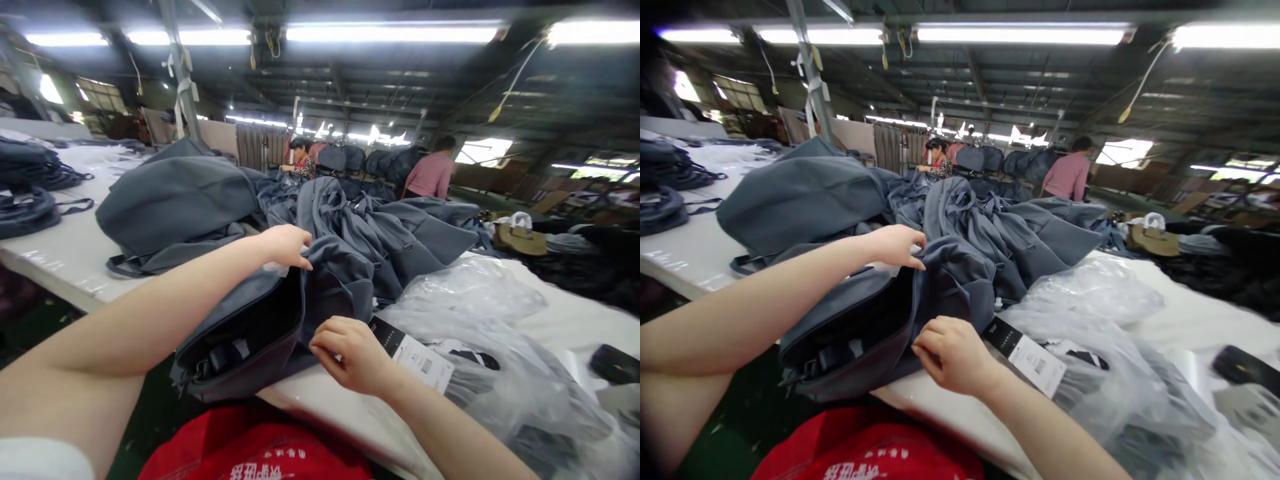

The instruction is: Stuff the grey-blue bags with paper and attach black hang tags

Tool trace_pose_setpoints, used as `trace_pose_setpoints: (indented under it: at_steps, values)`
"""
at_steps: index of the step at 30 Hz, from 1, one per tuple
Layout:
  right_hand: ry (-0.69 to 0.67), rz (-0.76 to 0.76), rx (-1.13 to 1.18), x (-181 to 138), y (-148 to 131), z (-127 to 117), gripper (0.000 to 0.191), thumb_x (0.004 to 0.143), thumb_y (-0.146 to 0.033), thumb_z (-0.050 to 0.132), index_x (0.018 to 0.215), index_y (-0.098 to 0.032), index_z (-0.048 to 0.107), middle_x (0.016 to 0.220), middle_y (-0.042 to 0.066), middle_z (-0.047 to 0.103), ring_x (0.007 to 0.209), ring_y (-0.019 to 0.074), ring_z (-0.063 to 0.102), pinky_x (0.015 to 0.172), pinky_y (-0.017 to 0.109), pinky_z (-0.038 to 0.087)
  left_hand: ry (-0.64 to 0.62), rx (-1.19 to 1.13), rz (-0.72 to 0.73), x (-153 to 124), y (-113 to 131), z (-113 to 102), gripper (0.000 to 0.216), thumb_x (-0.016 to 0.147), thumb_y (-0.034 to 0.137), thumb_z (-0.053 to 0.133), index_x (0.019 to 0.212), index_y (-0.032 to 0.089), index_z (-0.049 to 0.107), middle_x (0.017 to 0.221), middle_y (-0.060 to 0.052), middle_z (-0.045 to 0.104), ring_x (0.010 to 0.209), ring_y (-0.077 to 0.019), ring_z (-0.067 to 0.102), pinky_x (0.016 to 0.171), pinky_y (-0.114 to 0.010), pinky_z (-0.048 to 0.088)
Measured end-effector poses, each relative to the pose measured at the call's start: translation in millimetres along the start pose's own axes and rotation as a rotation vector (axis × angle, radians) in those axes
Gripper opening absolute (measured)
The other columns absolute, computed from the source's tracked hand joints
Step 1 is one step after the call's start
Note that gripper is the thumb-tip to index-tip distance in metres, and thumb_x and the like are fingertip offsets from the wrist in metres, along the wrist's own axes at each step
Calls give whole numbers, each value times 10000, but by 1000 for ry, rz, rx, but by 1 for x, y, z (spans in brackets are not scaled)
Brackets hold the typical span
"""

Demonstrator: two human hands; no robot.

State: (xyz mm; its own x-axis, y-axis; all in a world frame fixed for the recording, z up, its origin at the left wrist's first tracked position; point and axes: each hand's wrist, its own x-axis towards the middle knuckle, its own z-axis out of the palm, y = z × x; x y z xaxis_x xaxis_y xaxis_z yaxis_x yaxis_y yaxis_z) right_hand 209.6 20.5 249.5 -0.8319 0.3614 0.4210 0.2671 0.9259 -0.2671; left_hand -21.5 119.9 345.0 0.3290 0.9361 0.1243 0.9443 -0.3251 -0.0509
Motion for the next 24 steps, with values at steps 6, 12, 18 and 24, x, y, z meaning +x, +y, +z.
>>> trace_pose_setpoints:
  at_steps: [6,12,18,24]
  values:
    - [21,-45,-94,46,-14,17,230,957,-244,441,995,-160,651,1033,84,679,979,175,587,914,296,449,-91,112,26,19,20,13,422,717,424,732,1065,211,626,958,-107,697,871,-281,645,740,-336,458]
    - [-461,99,-323,118,3,78,271,854,-142,480,1031,-82,675,1083,163,687,1010,246,633,886,352,479,-151,185,91,5,28,14,235,687,214,773,909,187,699,874,-128,717,843,-301,658,728,-360,455]
    - [-591,105,-357,90,15,101,260,844,-141,476,931,-80,713,966,157,718,908,254,668,920,396,458,-93,102,89,-10,30,41,249,856,64,466,869,106,711,933,-191,712,888,-295,672,750,-377,482]
    - [-454,44,-307,84,10,89,218,871,-235,532,922,-97,692,929,141,709,873,248,655,842,369,474,-26,-27,44,-8,25,58,264,842,75,442,853,87,706,916,-207,712,870,-310,682,779,-403,500]
